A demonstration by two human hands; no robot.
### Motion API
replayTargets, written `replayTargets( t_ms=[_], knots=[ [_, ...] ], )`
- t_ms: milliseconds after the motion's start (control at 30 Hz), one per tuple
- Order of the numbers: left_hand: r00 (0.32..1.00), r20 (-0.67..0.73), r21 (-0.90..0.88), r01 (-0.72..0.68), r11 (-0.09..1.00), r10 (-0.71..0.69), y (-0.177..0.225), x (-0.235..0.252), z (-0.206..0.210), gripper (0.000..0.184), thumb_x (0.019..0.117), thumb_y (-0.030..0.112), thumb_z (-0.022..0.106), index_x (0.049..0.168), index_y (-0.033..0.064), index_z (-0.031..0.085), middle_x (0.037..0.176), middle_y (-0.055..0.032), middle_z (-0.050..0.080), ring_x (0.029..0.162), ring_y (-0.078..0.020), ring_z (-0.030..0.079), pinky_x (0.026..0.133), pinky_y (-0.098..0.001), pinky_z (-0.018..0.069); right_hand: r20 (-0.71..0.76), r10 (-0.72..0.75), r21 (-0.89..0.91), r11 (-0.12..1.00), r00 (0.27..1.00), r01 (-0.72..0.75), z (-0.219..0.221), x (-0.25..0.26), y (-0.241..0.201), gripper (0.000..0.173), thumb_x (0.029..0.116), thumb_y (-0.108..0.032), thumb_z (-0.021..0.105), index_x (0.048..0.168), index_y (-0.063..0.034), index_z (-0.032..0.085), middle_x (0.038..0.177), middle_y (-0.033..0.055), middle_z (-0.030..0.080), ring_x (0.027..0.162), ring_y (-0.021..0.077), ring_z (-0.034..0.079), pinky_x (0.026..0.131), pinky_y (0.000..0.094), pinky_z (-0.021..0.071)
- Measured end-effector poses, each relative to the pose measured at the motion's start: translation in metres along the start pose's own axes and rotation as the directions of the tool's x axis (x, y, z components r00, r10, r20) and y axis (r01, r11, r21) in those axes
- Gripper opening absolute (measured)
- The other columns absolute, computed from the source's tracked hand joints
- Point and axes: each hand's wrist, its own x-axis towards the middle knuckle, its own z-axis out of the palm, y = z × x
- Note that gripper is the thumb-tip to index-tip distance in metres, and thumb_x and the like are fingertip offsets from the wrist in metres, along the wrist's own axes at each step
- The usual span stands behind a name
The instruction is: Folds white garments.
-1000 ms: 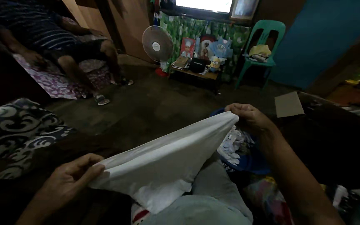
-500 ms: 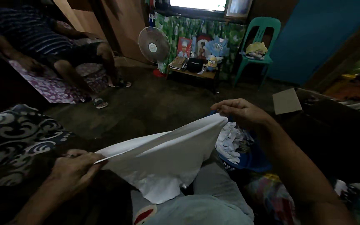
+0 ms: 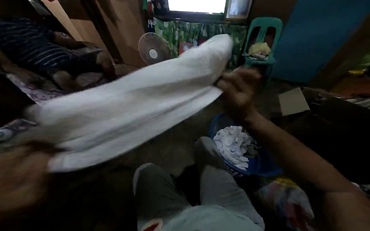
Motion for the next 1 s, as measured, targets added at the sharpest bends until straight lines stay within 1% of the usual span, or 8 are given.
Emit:
replayTargets(
  t_ms=[67,133,167,333,467,633,833,1000],
  knots=[
    [0.769,0.625,0.140,0.059,0.988,-0.135,-0.003,-0.039,0.023,0.017,0.0973,0.000,0.059,0.106,-0.0047,0.072,0.103,-0.0298,0.070,0.099,-0.0515,0.066,0.088,-0.0673,0.0487,0.740,-0.046,0.106,0.993,0.671,-0.048,0.003,-0.038,0.010,0.011,0.0965,-0.009,0.066,0.094,-0.0070,0.076,0.095,0.0148,0.072,0.106,0.0374,0.065,0.109,0.0636,0.0362],
    [0.352,0.908,0.199,0.111,0.974,-0.226,-0.001,-0.041,0.047,0.018,0.0999,0.011,0.064,0.112,0.0033,0.075,0.110,-0.0255,0.071,0.111,-0.0509,0.064,0.093,-0.0667,0.0478,0.999,0.034,-0.029,0.982,0.022,-0.185,0.010,-0.035,0.016,0.019,0.1004,-0.014,0.063,0.109,-0.0035,0.076,0.109,0.0178,0.072,0.119,0.0403,0.060,0.116,0.0684,0.0228],
    [0.314,0.925,0.187,0.117,0.975,-0.215,-0.004,-0.041,0.055,0.018,0.0998,0.013,0.065,0.111,0.0037,0.075,0.110,-0.0233,0.072,0.111,-0.0491,0.064,0.094,-0.0639,0.0483,0.998,0.050,-0.058,0.976,-0.047,-0.211,0.014,-0.030,0.019,0.019,0.1004,-0.013,0.063,0.110,-0.0023,0.075,0.111,0.0191,0.072,0.120,0.0408,0.060,0.117,0.0671,0.0223],
    [0.720,0.661,0.119,0.175,0.977,-0.210,-0.016,-0.037,0.070,0.022,0.0877,0.000,0.075,0.110,-0.0018,0.072,0.096,-0.0250,0.072,0.092,-0.0493,0.069,0.087,-0.0688,0.0491,0.913,0.170,-0.082,0.967,0.370,-0.242,0.035,-0.015,0.037,0.034,0.0975,-0.008,0.067,0.131,-0.0012,0.061,0.114,0.0212,0.070,0.115,0.0415,0.065,0.115,0.0632,0.0319],
    [0.720,0.554,0.255,0.330,0.909,-0.417,-0.024,-0.023,0.081,0.042,0.0937,0.013,0.073,0.131,-0.0014,0.063,0.104,-0.0320,0.069,0.099,-0.0559,0.065,0.094,-0.0711,0.0449,0.847,0.248,-0.143,0.958,0.470,-0.247,0.066,-0.010,0.031,0.031,0.0980,-0.004,0.064,0.128,0.0003,0.064,0.118,0.0238,0.067,0.121,0.0446,0.059,0.117,0.0672,0.0234],
    [0.811,0.267,0.219,0.475,0.852,-0.521,-0.047,-0.014,0.058,0.024,0.0956,0.012,0.070,0.103,-0.0106,0.069,0.103,-0.0383,0.063,0.104,-0.0629,0.057,0.090,-0.0785,0.0385,0.547,0.265,-0.121,0.964,0.794,-0.238,0.079,0.009,0.020,0.018,0.0978,-0.006,0.061,0.108,0.0055,0.069,0.111,0.0275,0.068,0.108,0.0491,0.064,0.102,0.0730,0.0359],
    [0.979,-0.009,-0.230,0.194,0.954,-0.201,-0.049,-0.035,-0.024,0.032,0.0922,0.025,0.068,0.106,-0.0032,0.063,0.120,-0.0188,0.061,0.113,-0.0259,0.059,0.101,-0.0395,0.0475,0.388,0.352,0.119,0.897,0.852,-0.425,0.055,0.031,0.004,0.020,0.0916,-0.004,0.064,0.108,0.0055,0.068,0.119,0.0315,0.055,0.104,0.0391,0.061,0.087,0.0440,0.0545],
    [0.972,0.150,-0.724,0.233,0.649,-0.182,0.115,-0.051,-0.027,0.014,0.0988,0.026,0.065,0.095,0.0139,0.063,0.097,0.0039,0.066,0.096,-0.0022,0.063,0.086,-0.0190,0.0522,0.609,0.392,0.103,0.823,0.689,-0.559,0.058,-0.015,-0.004,0.025,0.0897,0.002,0.064,0.115,0.0055,0.066,0.120,0.0308,0.059,0.099,0.0424,0.065,0.083,0.0555,0.0555]
  ],
)
